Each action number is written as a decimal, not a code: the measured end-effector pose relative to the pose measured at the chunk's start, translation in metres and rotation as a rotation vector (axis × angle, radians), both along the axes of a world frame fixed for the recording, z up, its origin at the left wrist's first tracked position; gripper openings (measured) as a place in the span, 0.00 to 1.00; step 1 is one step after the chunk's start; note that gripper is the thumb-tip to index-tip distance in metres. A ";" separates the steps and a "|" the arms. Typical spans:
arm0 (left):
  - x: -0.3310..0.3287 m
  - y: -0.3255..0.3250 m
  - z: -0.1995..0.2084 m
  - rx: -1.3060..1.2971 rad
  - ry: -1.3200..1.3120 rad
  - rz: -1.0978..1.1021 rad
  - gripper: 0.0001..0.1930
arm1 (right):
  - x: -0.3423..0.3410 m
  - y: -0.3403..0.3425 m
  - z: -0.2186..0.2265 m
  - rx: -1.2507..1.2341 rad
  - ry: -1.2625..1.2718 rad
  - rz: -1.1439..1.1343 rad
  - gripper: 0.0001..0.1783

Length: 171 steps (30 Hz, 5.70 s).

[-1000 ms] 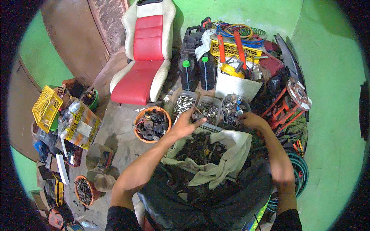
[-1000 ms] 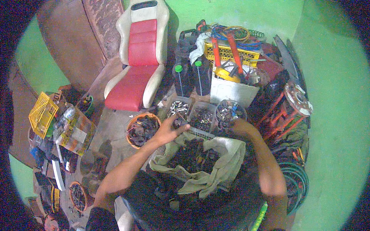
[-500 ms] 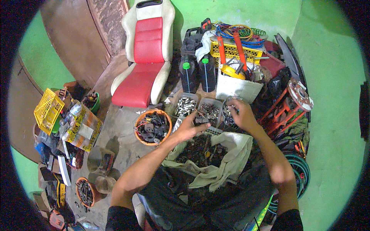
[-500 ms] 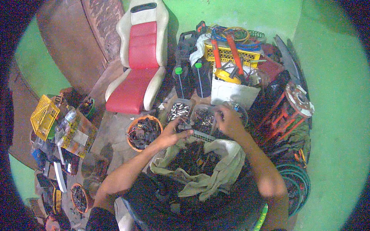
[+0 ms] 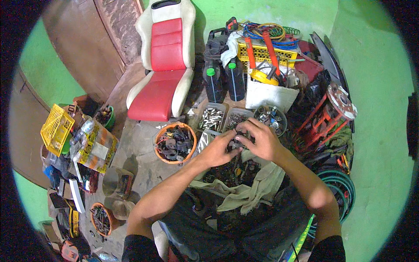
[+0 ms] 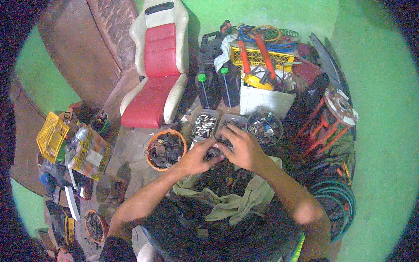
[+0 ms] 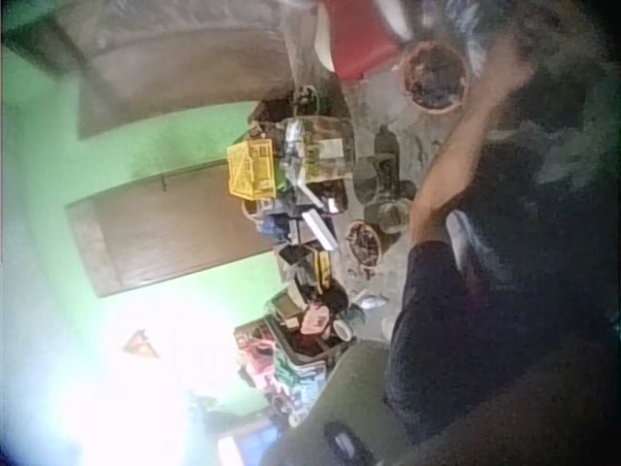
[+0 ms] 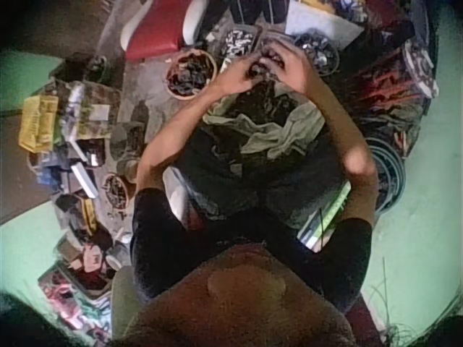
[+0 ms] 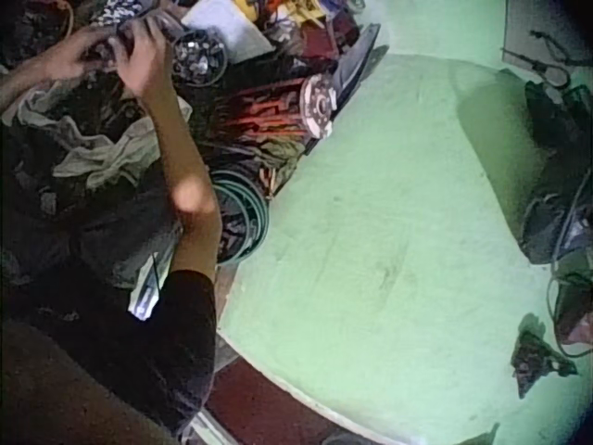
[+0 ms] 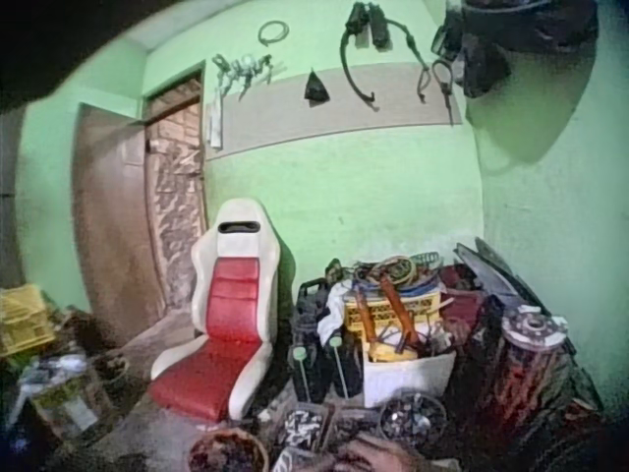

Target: The person handles a mechanical component and sorts through containers of screws and metal parts on the floor.

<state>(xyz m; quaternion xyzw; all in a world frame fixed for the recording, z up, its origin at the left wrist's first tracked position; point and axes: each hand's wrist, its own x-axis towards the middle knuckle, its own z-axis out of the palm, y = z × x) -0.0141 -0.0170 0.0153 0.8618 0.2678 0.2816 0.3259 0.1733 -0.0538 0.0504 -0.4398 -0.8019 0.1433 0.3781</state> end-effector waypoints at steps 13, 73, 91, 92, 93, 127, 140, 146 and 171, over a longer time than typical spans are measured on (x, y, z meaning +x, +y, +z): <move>0.002 -0.007 -0.005 0.112 -0.078 -0.077 0.20 | -0.002 -0.002 0.007 -0.230 0.163 0.005 0.09; -0.012 0.006 0.000 -1.099 -0.670 0.001 0.20 | -0.002 -0.003 0.003 -0.076 0.074 -0.065 0.08; -0.005 0.010 0.004 -1.240 -0.518 0.233 0.30 | -0.006 -0.017 -0.004 -0.115 -0.092 -0.023 0.17; -0.004 0.010 0.004 -1.240 -0.513 0.243 0.30 | -0.006 -0.018 -0.006 -0.087 -0.085 -0.030 0.17; -0.003 0.011 0.001 -1.244 -0.508 0.271 0.31 | -0.006 -0.018 -0.005 -0.103 -0.050 -0.029 0.17; -0.015 0.013 0.006 -1.555 -0.664 0.009 0.30 | -0.006 -0.010 -0.007 -0.907 0.483 0.067 0.15; -0.010 0.012 0.014 -1.556 -0.862 0.083 0.24 | 0.003 0.002 -0.019 -1.279 1.073 0.114 0.13; -0.007 0.016 -0.004 -1.453 -0.730 0.054 0.24 | -0.005 0.004 -0.032 -0.744 0.469 -0.228 0.20; -0.019 0.025 -0.022 -1.275 -0.491 0.265 0.25 | 0.004 0.021 -0.029 -1.044 1.416 0.110 0.12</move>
